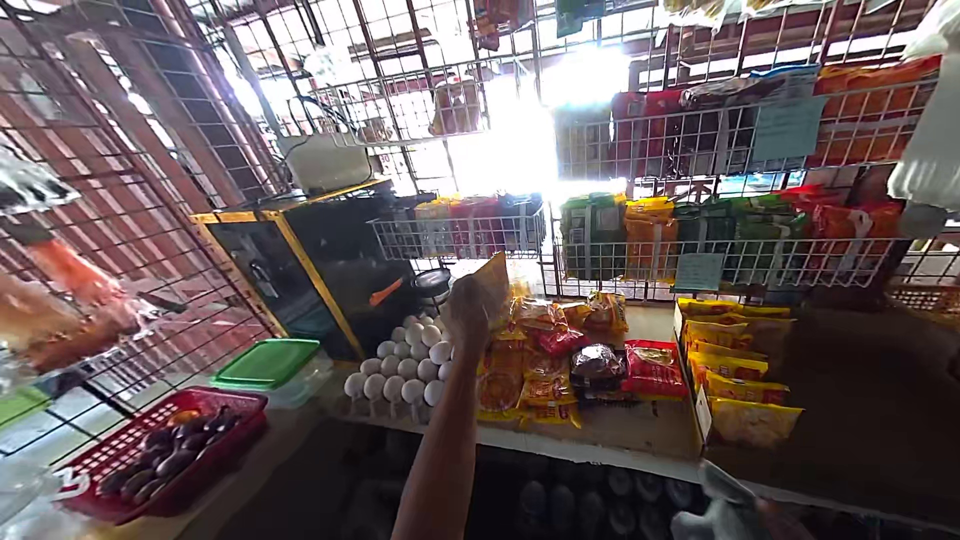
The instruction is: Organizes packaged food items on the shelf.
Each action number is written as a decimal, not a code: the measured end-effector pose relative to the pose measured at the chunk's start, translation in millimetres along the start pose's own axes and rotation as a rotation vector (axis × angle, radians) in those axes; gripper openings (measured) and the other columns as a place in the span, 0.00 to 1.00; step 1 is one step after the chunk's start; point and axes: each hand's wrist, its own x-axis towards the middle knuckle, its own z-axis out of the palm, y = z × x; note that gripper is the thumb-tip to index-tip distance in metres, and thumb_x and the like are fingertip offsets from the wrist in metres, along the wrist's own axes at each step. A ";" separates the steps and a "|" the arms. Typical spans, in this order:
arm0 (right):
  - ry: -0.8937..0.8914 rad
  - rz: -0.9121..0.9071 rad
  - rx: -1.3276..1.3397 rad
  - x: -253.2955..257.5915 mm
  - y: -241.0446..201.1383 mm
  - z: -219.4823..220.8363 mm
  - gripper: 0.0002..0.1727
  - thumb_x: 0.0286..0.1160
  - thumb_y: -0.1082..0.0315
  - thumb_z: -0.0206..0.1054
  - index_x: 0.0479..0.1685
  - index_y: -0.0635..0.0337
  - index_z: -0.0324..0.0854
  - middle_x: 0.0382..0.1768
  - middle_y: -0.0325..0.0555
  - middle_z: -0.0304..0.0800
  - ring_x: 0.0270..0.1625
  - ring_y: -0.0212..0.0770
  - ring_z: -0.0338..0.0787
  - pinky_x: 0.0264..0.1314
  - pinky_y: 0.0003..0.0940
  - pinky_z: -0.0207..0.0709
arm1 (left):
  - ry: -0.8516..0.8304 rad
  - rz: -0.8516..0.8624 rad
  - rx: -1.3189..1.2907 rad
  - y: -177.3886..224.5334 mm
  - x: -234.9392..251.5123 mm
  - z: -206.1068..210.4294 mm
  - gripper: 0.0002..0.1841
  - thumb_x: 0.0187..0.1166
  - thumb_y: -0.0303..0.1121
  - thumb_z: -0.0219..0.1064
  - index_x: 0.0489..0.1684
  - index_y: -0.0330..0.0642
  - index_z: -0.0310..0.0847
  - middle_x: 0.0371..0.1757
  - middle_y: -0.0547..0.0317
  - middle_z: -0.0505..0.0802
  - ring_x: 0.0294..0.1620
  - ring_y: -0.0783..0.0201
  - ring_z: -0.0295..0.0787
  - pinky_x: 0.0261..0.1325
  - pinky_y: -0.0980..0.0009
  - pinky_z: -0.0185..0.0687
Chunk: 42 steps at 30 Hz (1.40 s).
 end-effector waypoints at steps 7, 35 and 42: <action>0.136 0.016 0.259 75.2 17.9 92.4 0.29 0.90 0.52 0.51 0.82 0.63 0.63 0.59 0.46 0.87 0.56 0.32 0.90 0.59 0.34 0.86 | -0.252 -0.213 -0.467 13.9 -141.5 -19.7 0.12 0.87 0.29 0.57 0.52 0.27 0.83 0.29 0.60 0.86 0.24 0.76 0.77 0.31 0.75 0.76; -0.463 -0.777 -0.794 136.6 98.5 167.3 0.12 0.77 0.69 0.66 0.42 0.70 0.91 0.44 0.58 0.95 0.50 0.53 0.95 0.59 0.47 0.87 | -0.390 -0.834 -0.870 -47.2 -347.3 -58.9 0.35 0.72 0.21 0.68 0.81 0.33 0.57 0.55 0.47 0.93 0.49 0.58 0.96 0.55 0.60 0.93; -1.053 -0.714 -0.820 75.5 86.2 214.5 0.31 0.77 0.43 0.66 0.68 0.59 0.86 0.73 0.58 0.83 0.82 0.58 0.75 0.88 0.57 0.59 | -0.388 -0.683 -0.743 -54.9 -352.7 -66.0 0.20 0.71 0.21 0.65 0.63 0.32 0.72 0.44 0.64 0.92 0.43 0.76 0.89 0.51 0.72 0.87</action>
